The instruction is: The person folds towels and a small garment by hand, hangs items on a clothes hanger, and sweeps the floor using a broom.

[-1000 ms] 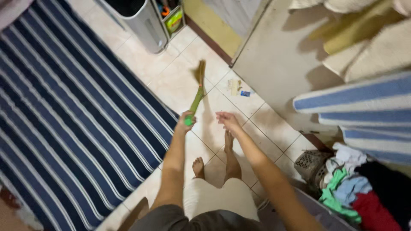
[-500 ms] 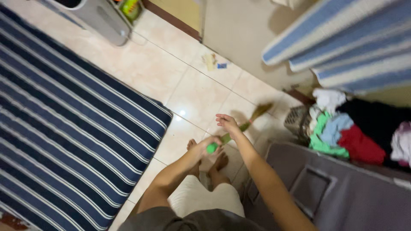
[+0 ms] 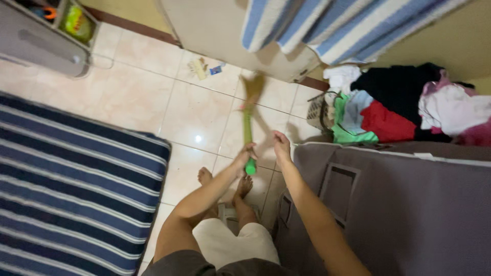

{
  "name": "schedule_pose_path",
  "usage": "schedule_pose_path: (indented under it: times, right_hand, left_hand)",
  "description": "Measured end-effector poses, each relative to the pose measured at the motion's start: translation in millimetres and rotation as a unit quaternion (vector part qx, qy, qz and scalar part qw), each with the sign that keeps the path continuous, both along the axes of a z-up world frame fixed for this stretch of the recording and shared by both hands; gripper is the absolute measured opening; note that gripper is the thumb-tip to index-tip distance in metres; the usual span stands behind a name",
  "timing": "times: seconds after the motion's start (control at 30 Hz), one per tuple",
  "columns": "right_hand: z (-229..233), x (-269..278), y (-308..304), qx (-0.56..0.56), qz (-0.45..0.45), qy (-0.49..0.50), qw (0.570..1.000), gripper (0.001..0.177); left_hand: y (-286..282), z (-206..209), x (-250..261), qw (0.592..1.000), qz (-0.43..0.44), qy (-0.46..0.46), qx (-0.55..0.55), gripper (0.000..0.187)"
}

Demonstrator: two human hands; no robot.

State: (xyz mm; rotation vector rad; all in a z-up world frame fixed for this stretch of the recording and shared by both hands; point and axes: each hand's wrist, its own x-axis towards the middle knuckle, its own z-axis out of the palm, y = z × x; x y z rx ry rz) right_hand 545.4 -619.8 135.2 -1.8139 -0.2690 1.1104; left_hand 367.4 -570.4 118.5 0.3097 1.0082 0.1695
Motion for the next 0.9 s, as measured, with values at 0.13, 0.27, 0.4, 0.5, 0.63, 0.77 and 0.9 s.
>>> schedule_pose_path:
  times: [0.13,0.27,0.4,0.5,0.63,0.77,0.9]
  right_hand:
    - [-5.9,31.7,-16.1,0.013,-0.077,0.028,0.997,0.022]
    - [-4.3,52.1,-30.1,-0.071,-0.072,0.055,0.993,0.021]
    - [3.1,60.9,-31.6,-0.027,-0.089,-0.001,0.996,0.024]
    - [5.9,74.7,-37.9,0.033,-0.178,0.048,0.982,0.036]
    - [7.0,78.3,-41.1,0.006,-0.184,0.101,0.978,0.048]
    - [2.7,72.4,-30.1,-0.054,-0.084,0.103,0.990,0.049]
    - [2.3,55.4,-29.3,-0.047,-0.032,0.124,0.991,0.049]
  left_hand:
    - [-26.9,-2.6,63.1,0.992,-0.035,-0.081,-0.086,0.072]
    - [9.0,-0.9,135.3,0.957,0.118,-0.188,-0.184,0.046]
    - [2.6,5.5,166.4,0.917,0.267,-0.204,-0.214,0.031]
    - [-35.2,20.9,190.3,0.937,0.260,-0.128,-0.195,0.030]
    - [-25.0,6.1,152.6,0.959,0.141,-0.173,-0.175,0.043]
    - [45.8,-9.5,120.7,0.948,0.106,-0.210,-0.215,0.035]
    - [96.3,-15.0,67.6,0.912,0.319,-0.205,-0.160,0.034]
